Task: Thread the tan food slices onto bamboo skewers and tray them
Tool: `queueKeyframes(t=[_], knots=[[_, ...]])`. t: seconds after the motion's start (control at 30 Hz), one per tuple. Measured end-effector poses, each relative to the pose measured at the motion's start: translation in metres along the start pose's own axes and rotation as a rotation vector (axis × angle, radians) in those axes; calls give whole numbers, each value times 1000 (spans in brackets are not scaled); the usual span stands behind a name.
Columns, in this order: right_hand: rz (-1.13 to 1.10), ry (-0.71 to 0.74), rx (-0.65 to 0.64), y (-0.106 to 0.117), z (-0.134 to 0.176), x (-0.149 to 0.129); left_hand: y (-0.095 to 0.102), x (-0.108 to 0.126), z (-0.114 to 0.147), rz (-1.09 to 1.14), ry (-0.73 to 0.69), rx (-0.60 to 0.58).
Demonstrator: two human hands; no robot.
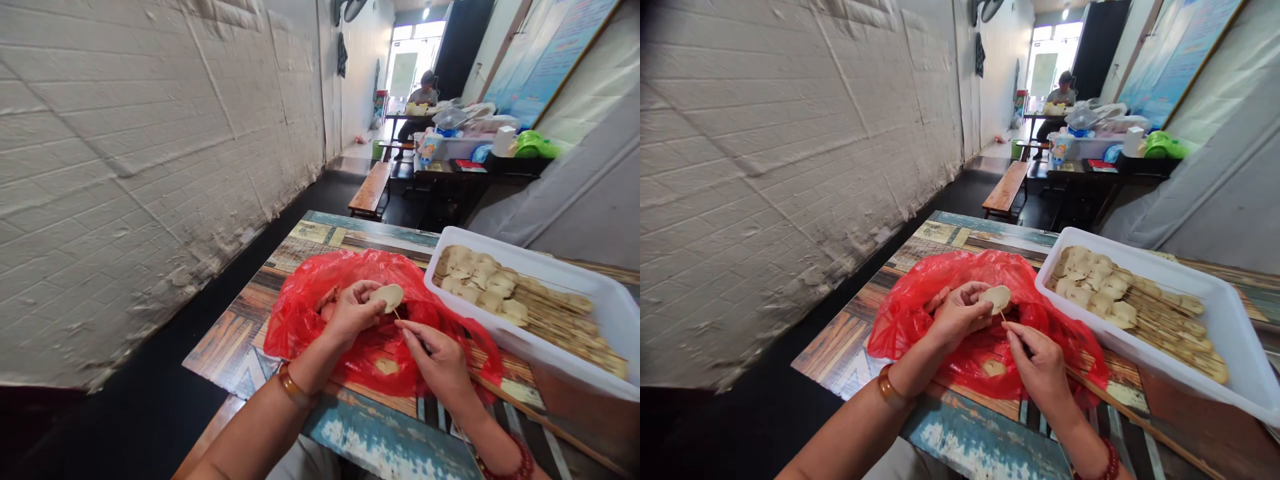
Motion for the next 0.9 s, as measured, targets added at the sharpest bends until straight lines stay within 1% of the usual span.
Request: queueKeyframes(t=[0.17,0.47,0.73,0.9], knots=[[5,20,-48,-4,2,-1,4,0,-1,32,29,53],[16,67,-91,-6,2,-6,3,0,3,145,58,9],[20,69,-147,-11,3,-2,8,0,1,150,71,51],[19,50,-139,-10,4,2,6,0,1,123,62,28]])
Point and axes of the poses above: each hand's wrist, its own z-axis away from the middle knuckle, its own y-axis out of the back of the hand, x = y × z, the point moved 10 cm from there along -z, towards the middle knuckle, and after that the axes turned 5 degrees about x, right-handed, at the moved point
